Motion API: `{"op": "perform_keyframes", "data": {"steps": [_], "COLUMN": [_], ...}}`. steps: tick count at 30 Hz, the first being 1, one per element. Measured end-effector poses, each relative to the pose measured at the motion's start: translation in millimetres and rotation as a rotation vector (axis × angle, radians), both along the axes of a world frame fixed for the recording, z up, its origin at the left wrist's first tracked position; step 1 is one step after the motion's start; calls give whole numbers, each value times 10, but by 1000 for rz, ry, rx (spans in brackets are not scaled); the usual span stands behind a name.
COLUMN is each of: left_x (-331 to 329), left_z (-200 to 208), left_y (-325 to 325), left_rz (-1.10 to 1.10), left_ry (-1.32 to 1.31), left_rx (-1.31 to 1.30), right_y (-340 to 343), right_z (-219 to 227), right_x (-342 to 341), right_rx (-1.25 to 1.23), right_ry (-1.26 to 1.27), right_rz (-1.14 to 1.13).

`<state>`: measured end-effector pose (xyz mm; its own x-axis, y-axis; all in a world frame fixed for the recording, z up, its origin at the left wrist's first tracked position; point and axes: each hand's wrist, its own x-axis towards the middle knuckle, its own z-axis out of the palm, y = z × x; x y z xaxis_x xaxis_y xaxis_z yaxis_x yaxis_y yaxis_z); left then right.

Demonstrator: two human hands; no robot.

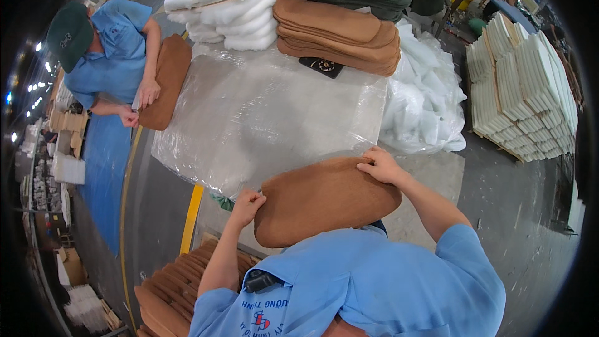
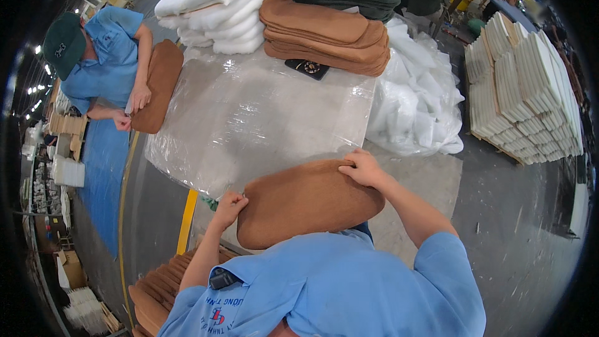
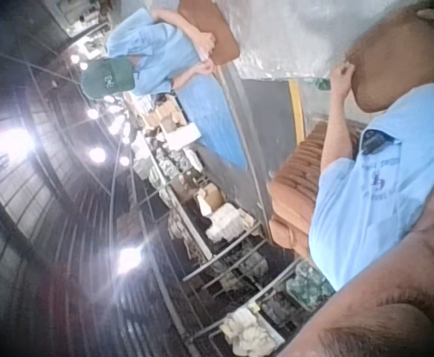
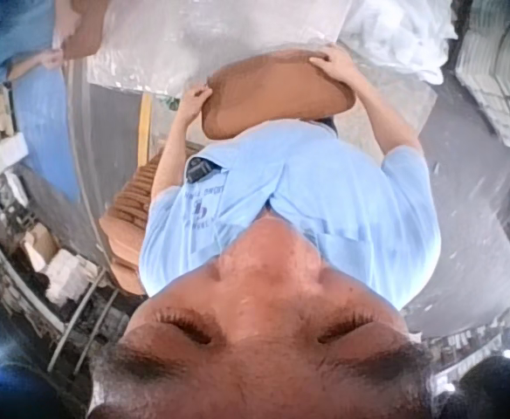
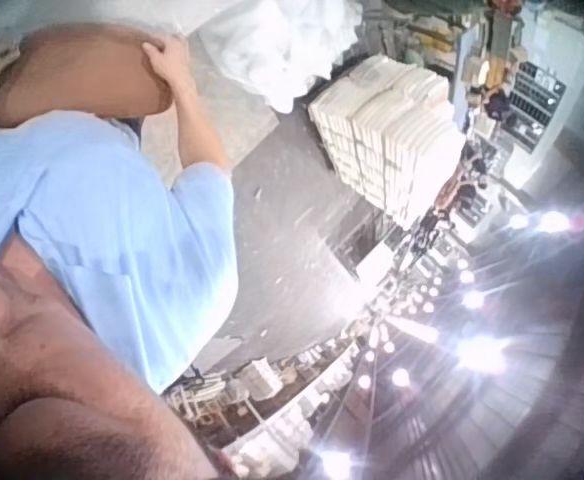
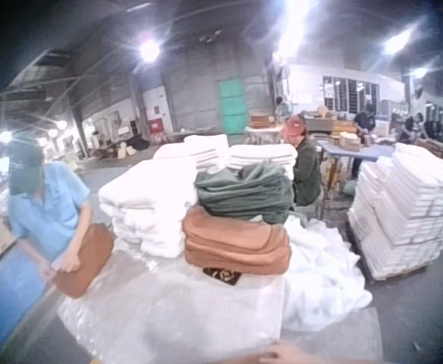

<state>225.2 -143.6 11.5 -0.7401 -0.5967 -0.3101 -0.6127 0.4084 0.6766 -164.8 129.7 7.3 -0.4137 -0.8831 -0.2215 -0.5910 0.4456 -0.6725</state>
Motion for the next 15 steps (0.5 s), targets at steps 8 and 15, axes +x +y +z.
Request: {"op": "perform_keyframes", "data": {"steps": [8,15], "left_x": [110,287], "left_z": [-193,-34], "left_y": [475,719], "left_rz": [747,411], "left_ry": [331,-78], "left_rx": [722,143], "right_y": [-31,-58], "right_z": [-146,-43], "right_x": [-97,25], "right_rx": [47,149], "right_ry": [-291,-240], "right_rz": [-188,51]}}
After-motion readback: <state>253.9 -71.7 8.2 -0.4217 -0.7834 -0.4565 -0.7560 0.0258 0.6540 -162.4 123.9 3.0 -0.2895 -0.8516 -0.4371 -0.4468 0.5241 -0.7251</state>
